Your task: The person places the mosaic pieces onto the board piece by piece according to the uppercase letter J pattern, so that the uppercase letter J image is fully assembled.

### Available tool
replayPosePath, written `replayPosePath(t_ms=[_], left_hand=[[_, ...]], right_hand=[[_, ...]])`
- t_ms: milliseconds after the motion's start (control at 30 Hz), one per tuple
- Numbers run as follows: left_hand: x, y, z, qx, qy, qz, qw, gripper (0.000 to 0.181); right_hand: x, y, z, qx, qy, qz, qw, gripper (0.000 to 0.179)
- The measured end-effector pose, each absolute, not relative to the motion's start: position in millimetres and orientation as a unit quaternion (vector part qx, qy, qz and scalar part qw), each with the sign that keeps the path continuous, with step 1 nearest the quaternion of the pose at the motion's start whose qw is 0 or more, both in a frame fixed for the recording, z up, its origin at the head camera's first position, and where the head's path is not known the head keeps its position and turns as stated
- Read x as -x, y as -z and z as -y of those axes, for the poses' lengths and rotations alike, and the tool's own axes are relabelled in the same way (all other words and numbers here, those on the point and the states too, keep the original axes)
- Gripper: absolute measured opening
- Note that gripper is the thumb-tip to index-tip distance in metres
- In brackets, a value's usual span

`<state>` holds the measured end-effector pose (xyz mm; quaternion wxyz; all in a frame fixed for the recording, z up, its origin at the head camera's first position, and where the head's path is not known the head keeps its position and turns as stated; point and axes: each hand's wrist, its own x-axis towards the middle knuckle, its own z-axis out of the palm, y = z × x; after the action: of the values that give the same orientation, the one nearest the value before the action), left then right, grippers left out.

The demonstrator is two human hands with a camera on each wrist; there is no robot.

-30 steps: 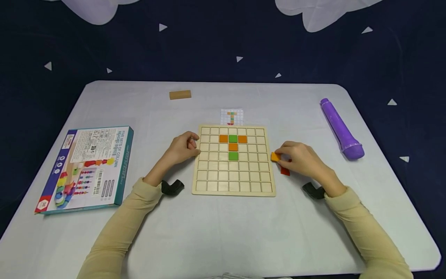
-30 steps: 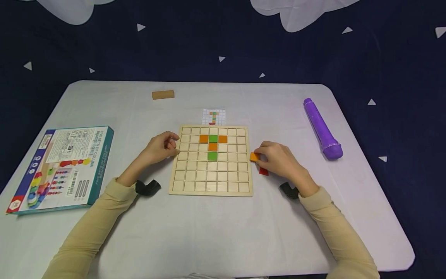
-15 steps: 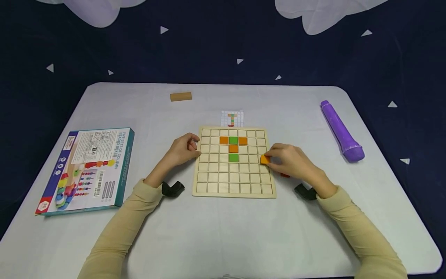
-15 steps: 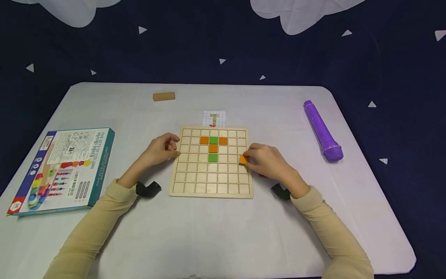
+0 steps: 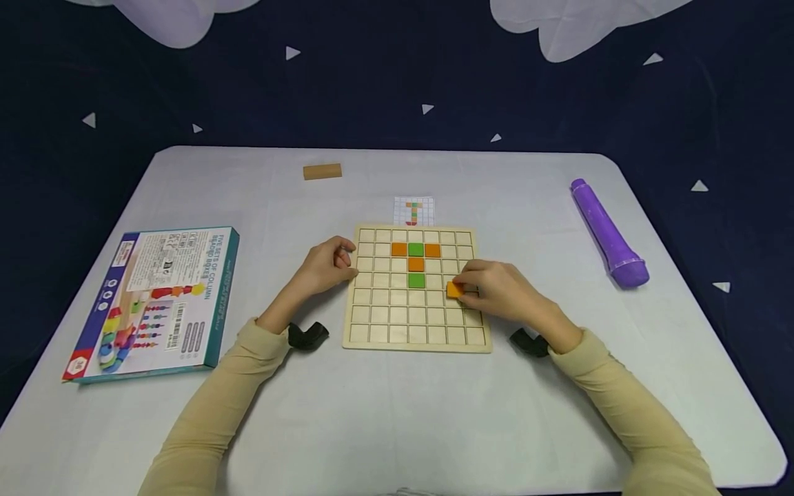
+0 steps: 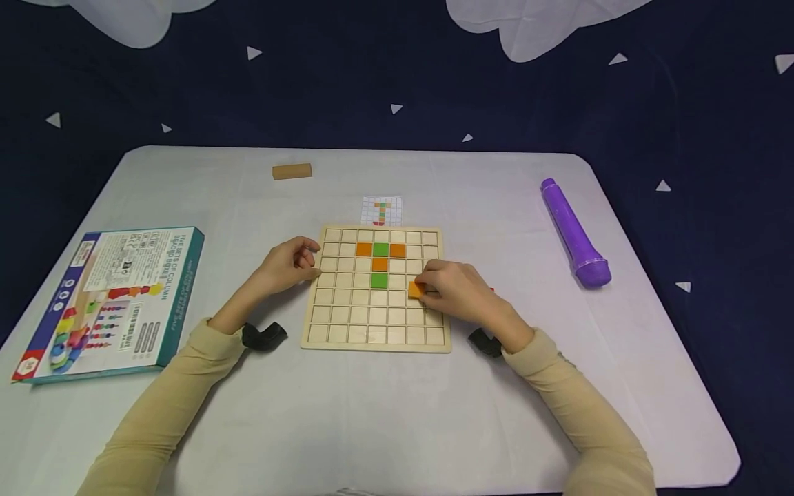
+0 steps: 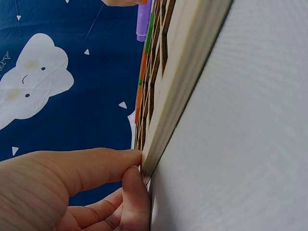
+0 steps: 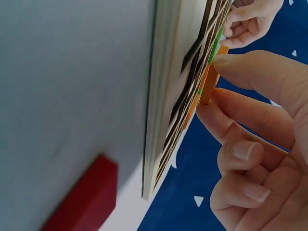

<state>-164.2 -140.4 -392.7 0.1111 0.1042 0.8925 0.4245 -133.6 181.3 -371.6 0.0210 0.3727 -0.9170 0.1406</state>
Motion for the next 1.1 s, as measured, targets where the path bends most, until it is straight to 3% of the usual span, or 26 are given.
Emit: replayPosePath(t_ms=[767, 1100], left_hand=[[164.3, 392.1, 140.6, -0.106, -0.42, -0.895, 0.108, 0.042], [165.2, 393.7, 140.5, -0.106, -0.419, -0.895, 0.108, 0.042]], right_hand=[[133.1, 370.0, -150.6, -0.416, -0.123, 0.901, 0.029, 0.016], [135.1, 368.8, -140.5, -0.429, -0.095, 0.898, 0.006, 0.011]])
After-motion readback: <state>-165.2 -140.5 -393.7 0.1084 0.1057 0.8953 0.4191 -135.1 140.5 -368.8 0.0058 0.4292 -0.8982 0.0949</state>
